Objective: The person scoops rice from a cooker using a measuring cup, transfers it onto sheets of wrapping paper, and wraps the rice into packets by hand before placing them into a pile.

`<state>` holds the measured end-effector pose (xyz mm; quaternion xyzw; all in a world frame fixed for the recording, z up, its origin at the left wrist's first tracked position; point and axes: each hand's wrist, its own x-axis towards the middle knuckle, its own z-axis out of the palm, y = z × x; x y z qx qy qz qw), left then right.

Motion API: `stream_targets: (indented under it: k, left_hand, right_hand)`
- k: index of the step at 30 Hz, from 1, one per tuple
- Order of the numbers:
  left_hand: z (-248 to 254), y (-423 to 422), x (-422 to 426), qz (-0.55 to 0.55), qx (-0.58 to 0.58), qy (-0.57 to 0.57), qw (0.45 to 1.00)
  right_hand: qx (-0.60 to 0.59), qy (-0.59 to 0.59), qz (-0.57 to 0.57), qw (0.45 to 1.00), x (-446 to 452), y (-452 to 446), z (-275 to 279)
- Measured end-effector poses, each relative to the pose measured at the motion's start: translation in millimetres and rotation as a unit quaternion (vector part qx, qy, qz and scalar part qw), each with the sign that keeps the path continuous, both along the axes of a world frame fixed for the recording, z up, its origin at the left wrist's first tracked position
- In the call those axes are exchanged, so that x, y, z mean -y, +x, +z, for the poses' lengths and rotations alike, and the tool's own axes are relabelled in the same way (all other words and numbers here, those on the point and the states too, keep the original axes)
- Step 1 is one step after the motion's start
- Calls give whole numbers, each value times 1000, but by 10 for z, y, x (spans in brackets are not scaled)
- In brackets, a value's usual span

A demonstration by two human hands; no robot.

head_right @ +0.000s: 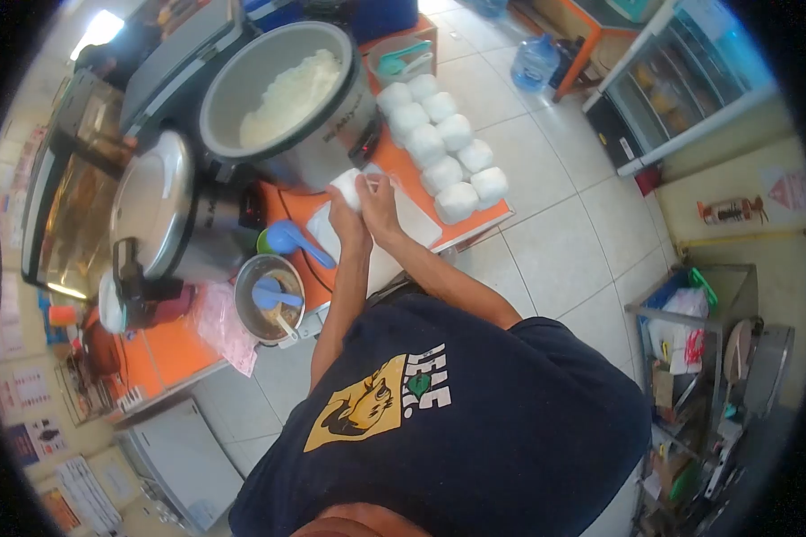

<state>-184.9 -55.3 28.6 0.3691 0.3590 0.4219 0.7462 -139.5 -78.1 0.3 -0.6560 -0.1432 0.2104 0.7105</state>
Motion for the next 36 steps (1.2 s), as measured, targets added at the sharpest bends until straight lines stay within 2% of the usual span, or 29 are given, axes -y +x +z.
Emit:
stream_targets:
  k: [1, 2, 6, 8, 9, 11, 12, 14, 15, 17, 18, 21, 23, 27, 29, 32, 36]
  left_hand:
    - [26, 8, 39, -11, 14, -20, 1000]
    - [52, 31, 70, -21, 14, -23, 999]
    - [-10, 113, 158, -34, -65, 17, 997]
    - [0, 150, 210, -64, 66, -103, 990]
    - [-54, 170, 205, -71, 66, -105, 990]
    - [-213, 176, 190, -147, 9, -29, 989]
    - [-204, 201, 205, -155, 8, -32, 987]
    - [-143, 265, 227, -199, 9, -95, 975]
    - [-135, 293, 243, -204, 9, -96, 974]
    - [-129, 324, 278, -232, 44, -129, 963]
    - [-147, 351, 285, -236, 44, -130, 962]
    - [-117, 415, 337, -258, 29, -117, 959]
    - [100, 427, 361, -284, -38, -136, 948]
    - [-47, 456, 463, -338, -41, -176, 924]
    - [-191, 479, 554, -326, -25, -172, 929]
    - [-119, 494, 731, -318, -5, -166, 934]
    - [-385, 559, 798, -269, 43, -180, 945]
  right_hand:
    - [-55, 17, 0, 998, 30, -15, -40]
    - [-55, 16, -10, 998, 80, 5, -80]
    - [24, -63, 35, 997, 287, 26, 222]
    - [-47, 45, -6, 998, 353, -1, 418]
    - [-46, 44, -13, 998, 368, 55, 346]
    - [-10, -14, 43, 999, 438, 152, 100]
    - [-11, -17, 34, 999, 503, 163, 186]
    - [-85, 60, 20, 994, 612, 168, 507]
    - [-84, 60, 15, 995, 616, 210, 410]
    - [58, -47, -45, 996, 619, 285, 111]
    - [59, -48, -49, 996, 644, 308, 178]
    - [16, -10, -33, 999, 793, 362, 313]
    - [-89, 5, -34, 995, 860, 405, 325]
    - [-50, -56, -25, 997, 1020, 548, 234]
    - [-126, 5, -35, 991, 1113, 642, 204]
    - [-166, -27, 13, 986, 1263, 793, 289]
    - [-210, -22, -3, 978, 1264, 834, 350]
